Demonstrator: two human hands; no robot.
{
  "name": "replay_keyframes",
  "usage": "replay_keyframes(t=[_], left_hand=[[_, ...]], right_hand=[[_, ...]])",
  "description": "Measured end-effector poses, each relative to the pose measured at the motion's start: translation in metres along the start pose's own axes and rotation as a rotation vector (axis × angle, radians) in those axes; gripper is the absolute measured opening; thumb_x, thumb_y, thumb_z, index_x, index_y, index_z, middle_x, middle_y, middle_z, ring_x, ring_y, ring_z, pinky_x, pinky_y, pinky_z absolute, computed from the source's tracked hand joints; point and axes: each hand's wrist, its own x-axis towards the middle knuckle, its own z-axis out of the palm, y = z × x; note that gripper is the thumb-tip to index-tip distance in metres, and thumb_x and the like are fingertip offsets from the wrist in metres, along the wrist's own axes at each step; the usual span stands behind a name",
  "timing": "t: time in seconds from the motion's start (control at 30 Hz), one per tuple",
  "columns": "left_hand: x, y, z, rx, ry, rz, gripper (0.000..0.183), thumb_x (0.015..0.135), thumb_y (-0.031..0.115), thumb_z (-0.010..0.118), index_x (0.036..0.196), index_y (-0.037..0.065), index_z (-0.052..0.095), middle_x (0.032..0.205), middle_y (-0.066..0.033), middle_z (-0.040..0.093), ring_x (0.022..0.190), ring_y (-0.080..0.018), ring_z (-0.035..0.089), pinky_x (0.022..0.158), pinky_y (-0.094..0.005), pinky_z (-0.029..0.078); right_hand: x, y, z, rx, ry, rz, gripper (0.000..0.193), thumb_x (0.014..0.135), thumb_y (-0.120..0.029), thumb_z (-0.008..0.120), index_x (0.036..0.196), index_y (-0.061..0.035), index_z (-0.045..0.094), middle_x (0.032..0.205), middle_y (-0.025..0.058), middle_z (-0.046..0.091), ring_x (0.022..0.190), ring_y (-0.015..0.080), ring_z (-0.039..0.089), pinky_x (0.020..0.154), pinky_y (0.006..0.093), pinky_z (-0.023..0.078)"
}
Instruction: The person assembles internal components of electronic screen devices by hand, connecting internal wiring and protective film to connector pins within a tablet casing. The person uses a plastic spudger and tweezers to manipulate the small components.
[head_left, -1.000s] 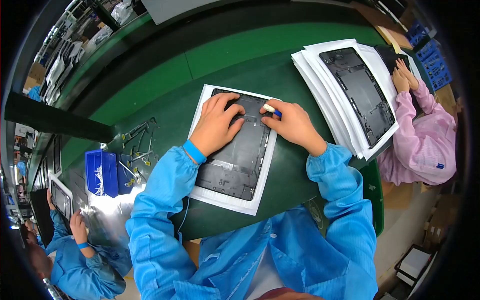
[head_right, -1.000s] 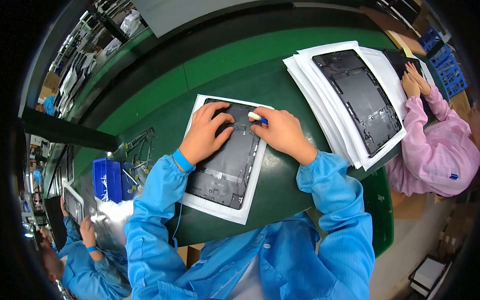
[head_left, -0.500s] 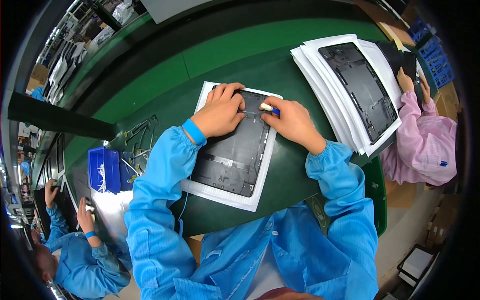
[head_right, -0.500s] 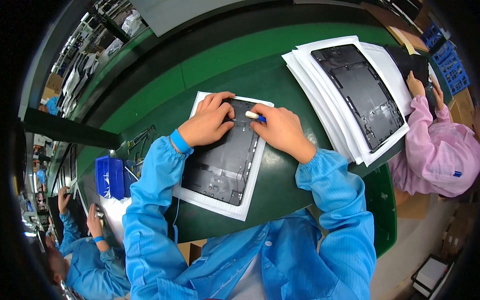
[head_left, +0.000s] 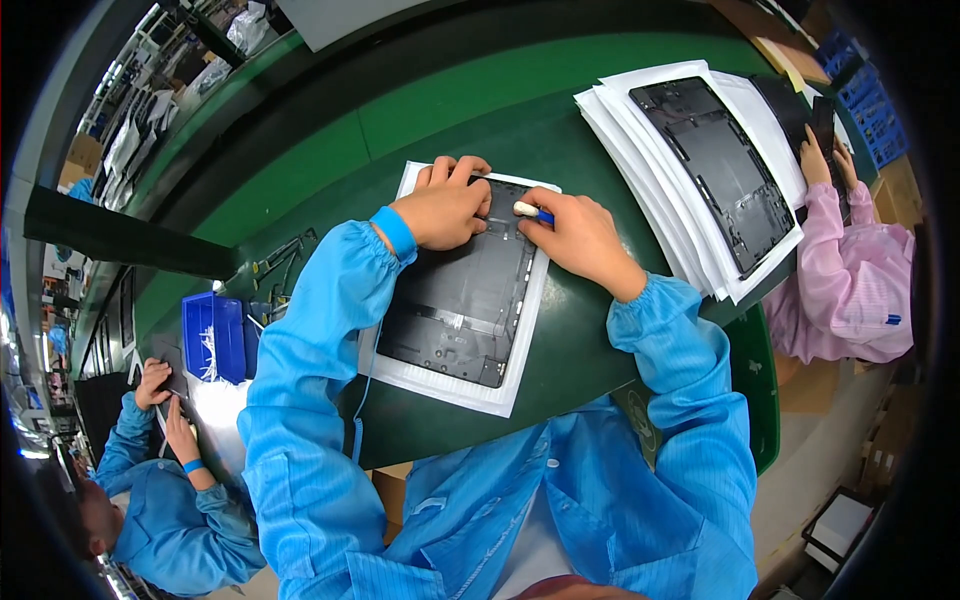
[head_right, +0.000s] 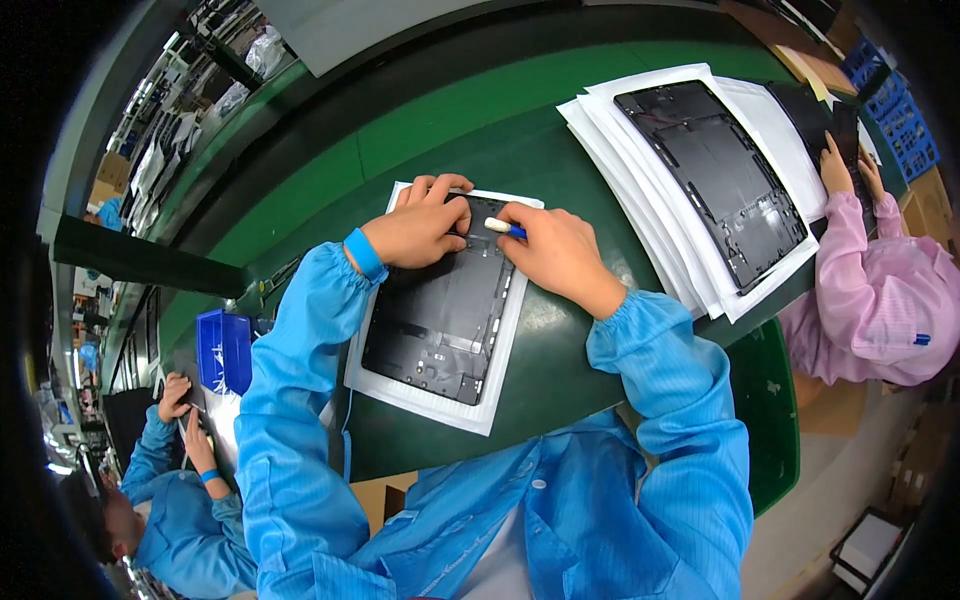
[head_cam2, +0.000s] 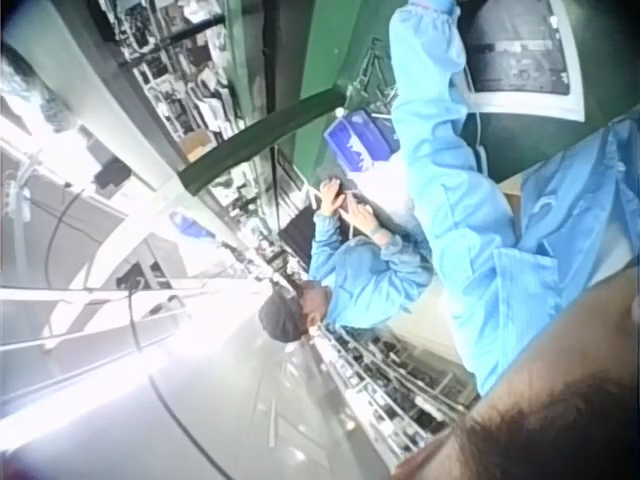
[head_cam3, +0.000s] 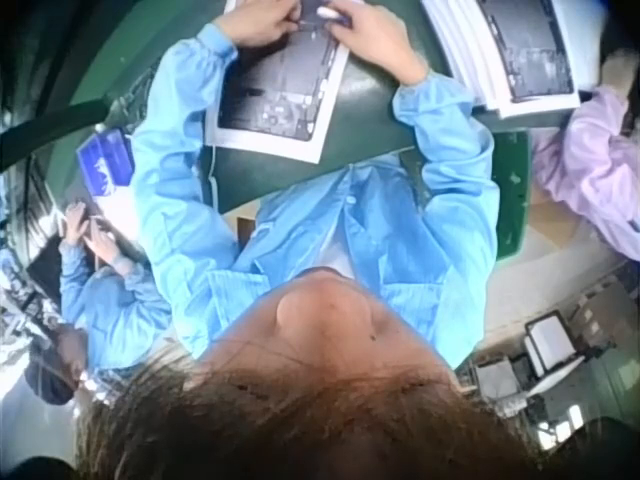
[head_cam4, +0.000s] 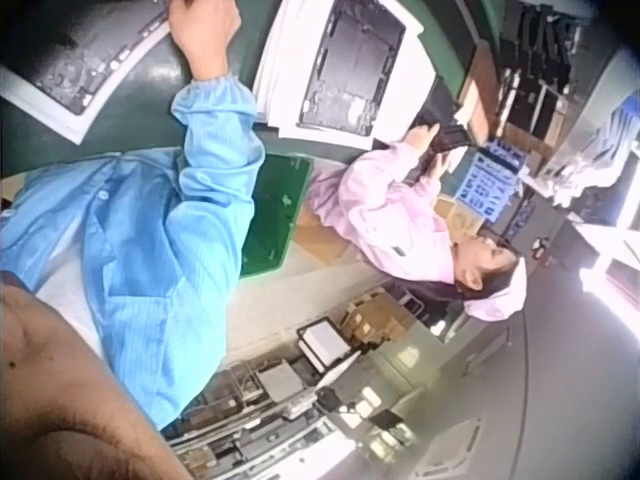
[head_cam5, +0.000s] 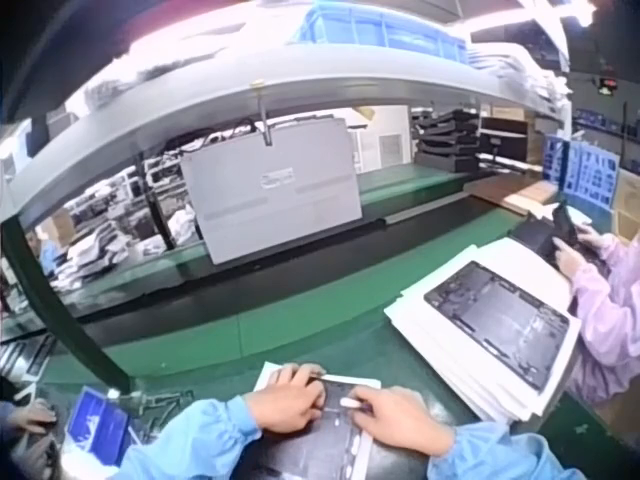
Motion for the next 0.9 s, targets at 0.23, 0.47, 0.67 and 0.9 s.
replay_keyframes(t=[0.23, 0.47, 0.67, 0.9], left_hand=[[0.004, 0.001, -0.007, 0.004, -0.086, -0.009, 0.019, 0.084, 0.019, 0.068, 0.089, 0.011, 0.052, 0.142, -0.0117, 0.034, 0.129, -0.036, 0.029, 0.106, -0.0462, 0.027], [0.0, -0.001, -0.006, -0.031, -0.077, 0.027, 0.019, 0.085, 0.019, 0.068, 0.087, 0.012, 0.05, 0.142, -0.0117, 0.035, 0.132, -0.0347, 0.029, 0.107, -0.0461, 0.025], [-0.004, -0.008, 0.0, -0.118, 0.004, 0.052, 0.018, 0.085, 0.018, 0.067, 0.088, 0.013, 0.051, 0.14, -0.0117, 0.039, 0.131, -0.0336, 0.033, 0.106, -0.0445, 0.027], [-0.009, -0.023, 0.011, -0.192, 0.096, 0.084, 0.015, 0.085, 0.018, 0.066, 0.092, 0.013, 0.053, 0.138, -0.0135, 0.041, 0.129, -0.0337, 0.037, 0.107, -0.0425, 0.029]], right_hand=[[0.0, 0.0, 0.001, -0.004, 0.005, -0.007, 0.022, 0.081, -0.028, 0.069, 0.101, -0.0173, 0.066, 0.073, 0.0077, 0.065, 0.07, 0.0324, 0.064, 0.06, 0.0421, 0.048], [0.0, 0.001, 0.002, -0.015, 0.004, -0.012, 0.022, 0.082, -0.028, 0.068, 0.101, -0.0183, 0.066, 0.073, 0.0076, 0.065, 0.07, 0.0325, 0.064, 0.06, 0.0428, 0.048], [-0.001, -0.005, -0.002, 0.067, 0.01, 0.005, 0.023, 0.08, -0.031, 0.069, 0.094, -0.0128, 0.07, 0.071, 0.0098, 0.064, 0.067, 0.0314, 0.063, 0.059, 0.0404, 0.048], [0.008, -0.018, 0.007, 0.062, -0.076, -0.037, 0.026, 0.08, -0.034, 0.07, 0.085, -0.008, 0.071, 0.067, 0.0112, 0.064, 0.063, 0.0315, 0.061, 0.058, 0.0395, 0.047]])
